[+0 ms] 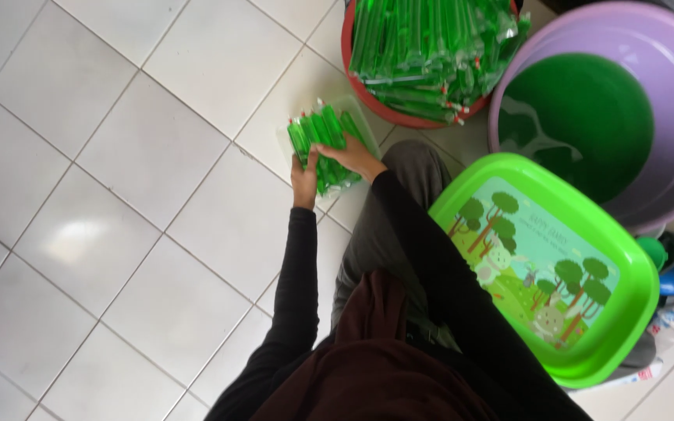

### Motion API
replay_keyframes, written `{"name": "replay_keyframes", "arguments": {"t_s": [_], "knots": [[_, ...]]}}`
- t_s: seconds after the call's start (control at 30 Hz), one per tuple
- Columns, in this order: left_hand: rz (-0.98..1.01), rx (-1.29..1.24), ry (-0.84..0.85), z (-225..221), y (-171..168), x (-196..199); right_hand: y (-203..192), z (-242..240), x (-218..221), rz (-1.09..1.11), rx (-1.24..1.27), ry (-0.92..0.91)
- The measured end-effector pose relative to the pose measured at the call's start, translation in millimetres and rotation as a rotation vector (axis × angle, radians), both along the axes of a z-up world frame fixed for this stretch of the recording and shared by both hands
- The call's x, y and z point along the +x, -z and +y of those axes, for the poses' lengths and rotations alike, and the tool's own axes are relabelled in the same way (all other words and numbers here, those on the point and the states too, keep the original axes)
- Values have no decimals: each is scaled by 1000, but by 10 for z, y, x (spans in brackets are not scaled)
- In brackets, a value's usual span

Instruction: Arranging green liquid-filled plastic tubes onto a green tray

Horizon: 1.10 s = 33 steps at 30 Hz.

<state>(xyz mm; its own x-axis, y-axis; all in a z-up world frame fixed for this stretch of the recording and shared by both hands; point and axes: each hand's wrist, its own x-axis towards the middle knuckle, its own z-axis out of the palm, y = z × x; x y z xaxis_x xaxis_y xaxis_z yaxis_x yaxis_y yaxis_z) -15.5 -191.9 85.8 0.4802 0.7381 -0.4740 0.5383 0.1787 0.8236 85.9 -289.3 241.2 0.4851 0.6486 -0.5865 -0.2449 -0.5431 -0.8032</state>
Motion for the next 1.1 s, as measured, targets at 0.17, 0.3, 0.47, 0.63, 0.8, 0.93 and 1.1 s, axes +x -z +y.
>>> {"name": "replay_keyframes", "arguments": {"t_s": [0.17, 0.3, 0.47, 0.63, 0.8, 0.93, 1.1], "knots": [[-201, 116, 89, -437, -1186, 52, -53, -527, 39, -205, 248, 141], [-298, 134, 353, -1128, -1951, 165, -675, -1469, -139, -328, 314, 420], [-405, 18, 647, -2238, -2058, 368, -629, -2680, -280, -333, 42, 701], [-146, -120, 885, -2926, -1740, 314, -296, -3351, -532, -281, 80, 837], [-291, 172, 1002, -3054, -1569, 117, 92, -3446, -837, -211, -53, 910], [-406, 498, 995, -3126, -1477, 92, -80, -3339, -1002, -461, -99, 829], [-364, 866, 1113, -3064, -1200, 198, 366, -3382, -989, -737, -71, 795]]}}
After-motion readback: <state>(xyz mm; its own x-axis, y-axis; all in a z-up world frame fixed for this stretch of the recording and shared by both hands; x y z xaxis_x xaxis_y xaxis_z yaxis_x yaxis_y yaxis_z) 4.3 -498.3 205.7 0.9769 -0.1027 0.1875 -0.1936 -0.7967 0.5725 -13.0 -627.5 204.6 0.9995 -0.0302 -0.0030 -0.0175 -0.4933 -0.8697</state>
